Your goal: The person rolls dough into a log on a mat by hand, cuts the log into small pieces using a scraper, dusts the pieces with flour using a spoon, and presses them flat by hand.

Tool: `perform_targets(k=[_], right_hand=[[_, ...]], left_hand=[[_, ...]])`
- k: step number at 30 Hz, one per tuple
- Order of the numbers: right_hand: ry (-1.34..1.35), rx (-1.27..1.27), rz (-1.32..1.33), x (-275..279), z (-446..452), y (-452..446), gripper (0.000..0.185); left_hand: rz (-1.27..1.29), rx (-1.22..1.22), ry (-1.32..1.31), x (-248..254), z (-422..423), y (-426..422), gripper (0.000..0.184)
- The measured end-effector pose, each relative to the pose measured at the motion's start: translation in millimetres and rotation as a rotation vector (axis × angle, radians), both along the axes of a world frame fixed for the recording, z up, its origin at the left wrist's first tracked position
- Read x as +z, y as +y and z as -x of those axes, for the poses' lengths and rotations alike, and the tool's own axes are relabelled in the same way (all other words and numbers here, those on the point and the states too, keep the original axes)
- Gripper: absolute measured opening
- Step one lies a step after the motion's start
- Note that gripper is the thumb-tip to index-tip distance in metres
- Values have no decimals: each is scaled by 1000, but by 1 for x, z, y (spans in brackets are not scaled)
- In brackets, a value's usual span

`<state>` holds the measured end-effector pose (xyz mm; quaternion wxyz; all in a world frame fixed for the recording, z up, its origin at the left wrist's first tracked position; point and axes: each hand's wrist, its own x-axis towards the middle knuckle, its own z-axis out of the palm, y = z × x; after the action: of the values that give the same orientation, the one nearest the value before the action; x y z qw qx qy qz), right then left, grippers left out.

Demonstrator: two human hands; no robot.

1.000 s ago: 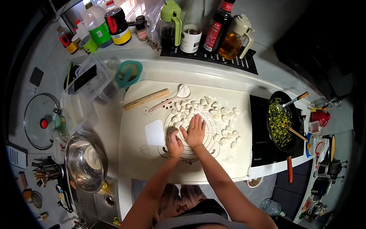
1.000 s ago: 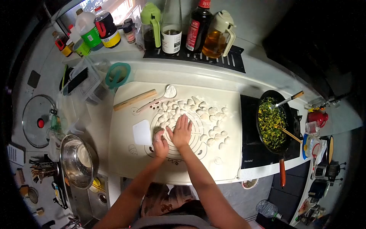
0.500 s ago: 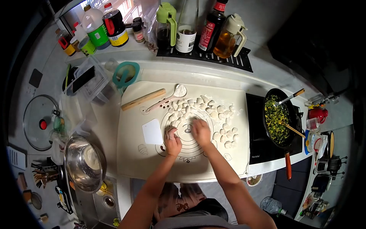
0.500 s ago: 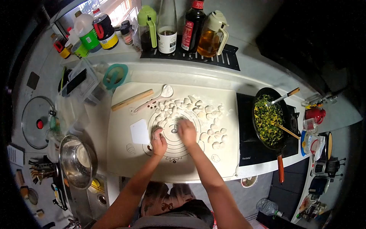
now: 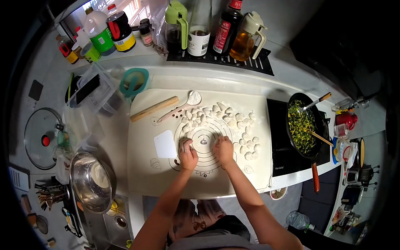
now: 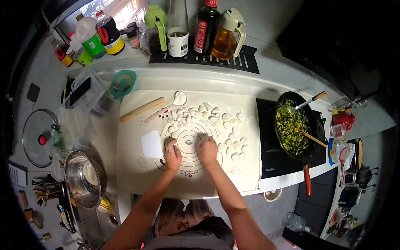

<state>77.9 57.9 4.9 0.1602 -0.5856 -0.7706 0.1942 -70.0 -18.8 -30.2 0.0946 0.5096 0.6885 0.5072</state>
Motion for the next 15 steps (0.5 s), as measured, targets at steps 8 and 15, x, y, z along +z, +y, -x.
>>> perform_targets(k=[8, 15], right_hand=[[13, 102, -106, 28, -15, -10, 51], [-278, 88, -220, -24, 14, 0, 77]], left_hand=[[-4, -32, -6, -2, 2, 2, 34], [-3, -13, -37, 0, 2, 2, 35]])
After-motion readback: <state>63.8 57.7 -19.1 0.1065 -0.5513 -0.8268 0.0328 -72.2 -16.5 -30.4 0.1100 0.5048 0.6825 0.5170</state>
